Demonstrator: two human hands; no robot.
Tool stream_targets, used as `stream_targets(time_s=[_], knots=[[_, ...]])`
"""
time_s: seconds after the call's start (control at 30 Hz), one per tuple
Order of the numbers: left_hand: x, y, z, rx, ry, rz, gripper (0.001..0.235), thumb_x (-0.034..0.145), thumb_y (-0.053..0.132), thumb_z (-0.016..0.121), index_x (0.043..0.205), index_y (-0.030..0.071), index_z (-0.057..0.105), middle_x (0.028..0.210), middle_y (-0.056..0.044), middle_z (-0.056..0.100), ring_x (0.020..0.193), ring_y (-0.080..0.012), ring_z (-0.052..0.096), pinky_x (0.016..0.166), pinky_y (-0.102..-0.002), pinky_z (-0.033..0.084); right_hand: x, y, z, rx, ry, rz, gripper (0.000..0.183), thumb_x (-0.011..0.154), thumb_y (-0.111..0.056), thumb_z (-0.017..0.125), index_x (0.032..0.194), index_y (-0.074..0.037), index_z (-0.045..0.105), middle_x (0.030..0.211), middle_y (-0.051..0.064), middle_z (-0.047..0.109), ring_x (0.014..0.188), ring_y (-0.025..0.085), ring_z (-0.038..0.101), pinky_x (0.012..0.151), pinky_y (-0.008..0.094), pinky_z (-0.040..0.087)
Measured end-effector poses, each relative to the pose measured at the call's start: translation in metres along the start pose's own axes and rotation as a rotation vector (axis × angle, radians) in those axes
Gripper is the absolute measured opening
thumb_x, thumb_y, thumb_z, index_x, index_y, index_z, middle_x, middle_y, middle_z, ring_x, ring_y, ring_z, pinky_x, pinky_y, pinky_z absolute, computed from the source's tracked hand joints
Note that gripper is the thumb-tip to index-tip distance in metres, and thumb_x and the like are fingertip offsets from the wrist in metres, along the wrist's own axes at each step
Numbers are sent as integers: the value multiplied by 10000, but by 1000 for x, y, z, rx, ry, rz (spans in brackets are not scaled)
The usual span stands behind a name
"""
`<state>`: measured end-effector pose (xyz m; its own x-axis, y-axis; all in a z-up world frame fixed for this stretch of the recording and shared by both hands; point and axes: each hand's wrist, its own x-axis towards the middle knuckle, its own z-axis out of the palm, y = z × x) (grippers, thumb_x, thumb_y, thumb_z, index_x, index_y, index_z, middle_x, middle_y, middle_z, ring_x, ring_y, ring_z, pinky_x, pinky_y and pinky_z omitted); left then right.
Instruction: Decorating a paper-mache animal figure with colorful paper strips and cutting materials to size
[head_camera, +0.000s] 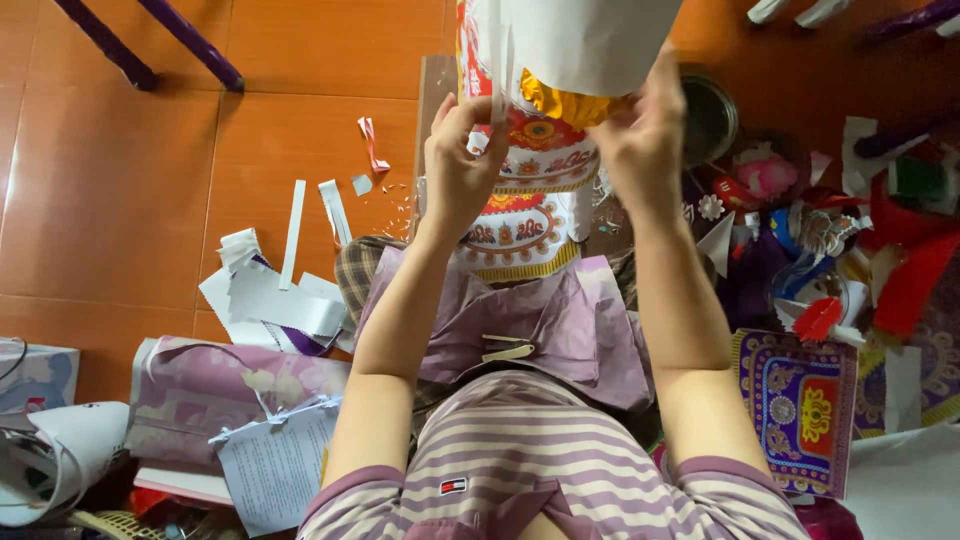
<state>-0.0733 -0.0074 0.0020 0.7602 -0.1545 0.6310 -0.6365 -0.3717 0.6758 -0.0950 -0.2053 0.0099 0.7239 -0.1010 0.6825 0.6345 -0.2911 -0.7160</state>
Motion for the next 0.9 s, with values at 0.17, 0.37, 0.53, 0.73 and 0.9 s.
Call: stream_targets(time_s=[0.17,0.37,0.53,0.73,0.9], knots=[[-12,-11,12,-148,35,-106,37,955,180,758,979,202,742,829,29,769,898,-190,774,1161,-435,348,-36,14,19,262,-94,350,98,970,-14,705,1066,-31,703,856,100,624,767,180,639,775,387,573],[-15,1,3,-190,-30,-133,26,958,140,743,975,150,761,818,-21,778,909,-230,781,1168,-457,359,-26,-6,47,454,-2,504,321,960,-65,767,667,-45,637,493,52,533,422,101,485,499,222,384],[-15,0,-3,-213,-28,-137,56,969,122,737,990,153,778,834,-35,790,939,-200,775,1167,-457,354,-17,-28,51,506,91,488,318,950,-69,771,670,-78,619,489,17,482,423,51,418,471,194,337],[-22,-17,0,-194,12,-174,51,982,157,746,1010,174,784,866,2,795,938,-143,763,1171,-452,354,-36,6,57,406,9,550,127,982,-76,749,874,-23,710,602,56,600,475,58,482,530,166,376],[-30,-23,4,-62,21,-84,49,967,96,742,1011,95,763,843,-97,768,915,-293,766,1159,-513,334,-77,41,53,142,-146,569,134,986,-61,715,1103,6,710,714,102,589,576,96,460,570,234,384]])
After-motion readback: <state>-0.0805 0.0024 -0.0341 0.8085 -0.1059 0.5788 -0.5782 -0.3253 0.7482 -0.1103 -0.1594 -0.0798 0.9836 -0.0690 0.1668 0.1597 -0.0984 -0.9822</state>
